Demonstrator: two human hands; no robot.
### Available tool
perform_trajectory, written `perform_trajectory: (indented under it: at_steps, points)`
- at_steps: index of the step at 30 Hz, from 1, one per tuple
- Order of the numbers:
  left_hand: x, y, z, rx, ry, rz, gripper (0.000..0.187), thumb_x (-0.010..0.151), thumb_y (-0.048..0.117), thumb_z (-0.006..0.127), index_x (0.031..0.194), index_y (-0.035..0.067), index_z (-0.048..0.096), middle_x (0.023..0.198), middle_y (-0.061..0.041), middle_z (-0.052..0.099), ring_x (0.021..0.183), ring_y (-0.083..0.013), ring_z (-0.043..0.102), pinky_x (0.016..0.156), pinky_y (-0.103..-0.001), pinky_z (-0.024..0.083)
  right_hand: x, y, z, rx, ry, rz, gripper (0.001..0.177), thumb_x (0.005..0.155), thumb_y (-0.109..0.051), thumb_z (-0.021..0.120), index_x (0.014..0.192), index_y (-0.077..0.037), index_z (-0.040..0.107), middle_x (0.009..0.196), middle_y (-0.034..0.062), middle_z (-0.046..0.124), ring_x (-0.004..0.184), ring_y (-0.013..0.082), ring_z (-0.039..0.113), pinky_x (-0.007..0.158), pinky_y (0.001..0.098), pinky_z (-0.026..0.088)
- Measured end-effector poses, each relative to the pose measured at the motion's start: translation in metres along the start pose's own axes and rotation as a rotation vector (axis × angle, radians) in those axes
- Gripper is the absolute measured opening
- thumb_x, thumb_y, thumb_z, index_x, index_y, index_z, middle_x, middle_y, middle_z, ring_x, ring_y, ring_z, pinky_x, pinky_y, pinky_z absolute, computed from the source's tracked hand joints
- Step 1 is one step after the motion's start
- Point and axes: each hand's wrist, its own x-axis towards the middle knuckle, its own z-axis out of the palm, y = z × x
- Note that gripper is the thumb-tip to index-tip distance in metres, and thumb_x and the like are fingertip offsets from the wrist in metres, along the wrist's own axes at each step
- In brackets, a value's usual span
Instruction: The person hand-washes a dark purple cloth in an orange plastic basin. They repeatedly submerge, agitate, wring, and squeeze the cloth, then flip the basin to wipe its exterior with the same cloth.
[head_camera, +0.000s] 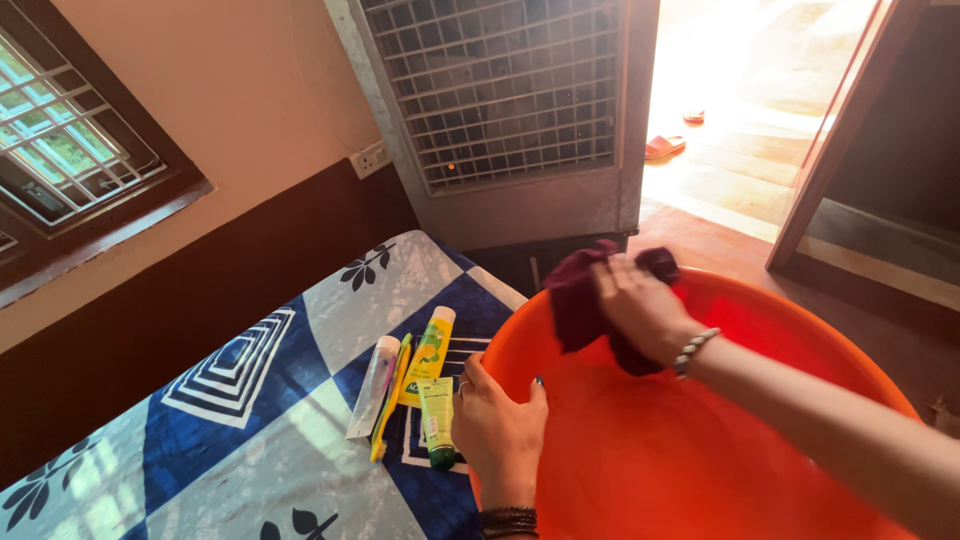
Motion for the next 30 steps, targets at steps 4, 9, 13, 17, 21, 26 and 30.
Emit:
perform_trajectory:
  at_steps: [4,9,13,17,21,26,30]
  points:
    - [0.001,-0.004,0.001,-0.004,0.000,-0.009,0.071,0.067,0.036,0.087,0.124,0.008,0.055,0.111,-0.015,0.070,0.100,-0.0369,0.067,0.083,-0.048,0.055,0.011,-0.049,-0.025,0.213,0.079,-0.156,0.062,0.086,-0.008,0.056,0.144,0.007,0.042,0.152,0.0316,0.042,0.141,0.0369,0.044,0.108,0.0344,0.044]
    - [0.002,-0.012,0.003,-0.053,-0.031,-0.102,0.071,0.068,0.035,0.087,0.126,0.011,0.055,0.107,-0.014,0.071,0.100,-0.0363,0.068,0.083,-0.049,0.055,0.005,-0.094,-0.059,0.847,0.168,-0.333,0.061,0.086,-0.007,0.057,0.146,-0.004,0.046,0.158,0.0230,0.041,0.144,0.0331,0.043,0.112,0.0395,0.043]
    - [0.004,-0.025,0.009,-0.096,-0.055,-0.156,0.060,0.074,0.031,0.083,0.121,0.008,0.054,0.105,-0.015,0.071,0.098,-0.0369,0.070,0.081,-0.050,0.056,0.003,-0.101,-0.067,0.921,0.154,-0.458,0.061,0.087,-0.011,0.060,0.146,-0.006,0.048,0.157,0.0226,0.039,0.145,0.0353,0.039,0.111,0.0433,0.040]
    - [0.003,-0.025,0.011,-0.131,-0.006,-0.058,0.059,0.074,0.025,0.082,0.124,0.010,0.055,0.102,-0.016,0.072,0.096,-0.0373,0.070,0.079,-0.050,0.056,0.008,-0.086,-0.063,0.807,0.312,-0.391,0.048,0.090,-0.012,0.059,0.138,-0.009,0.056,0.155,0.0166,0.048,0.139,0.0298,0.050,0.109,0.0417,0.045]
    - [-0.001,-0.019,0.007,-0.119,-0.054,-0.071,0.059,0.076,0.025,0.082,0.126,0.012,0.055,0.101,-0.015,0.073,0.096,-0.0365,0.070,0.080,-0.049,0.056,0.012,-0.054,-0.047,0.646,0.322,-0.193,0.041,0.088,-0.010,0.059,0.129,-0.012,0.060,0.142,0.0132,0.058,0.125,0.0288,0.060,0.102,0.0412,0.049]
    - [0.000,-0.017,0.004,-0.132,-0.003,-0.007,0.057,0.075,0.026,0.082,0.125,0.011,0.058,0.102,-0.016,0.073,0.095,-0.0371,0.070,0.080,-0.048,0.056,0.000,0.000,-0.009,0.446,0.254,0.058,0.044,0.087,-0.007,0.057,0.131,-0.006,0.058,0.130,0.0149,0.064,0.119,0.0298,0.064,0.102,0.0412,0.050]
    - [-0.001,-0.017,0.004,-0.115,0.008,0.022,0.058,0.076,0.026,0.082,0.126,0.008,0.058,0.103,-0.018,0.073,0.095,-0.0373,0.071,0.080,-0.047,0.056,-0.035,0.049,0.011,0.348,0.003,0.235,0.037,0.095,-0.006,0.052,0.131,-0.004,0.056,0.121,0.0177,0.068,0.110,0.0290,0.070,0.096,0.0398,0.055]
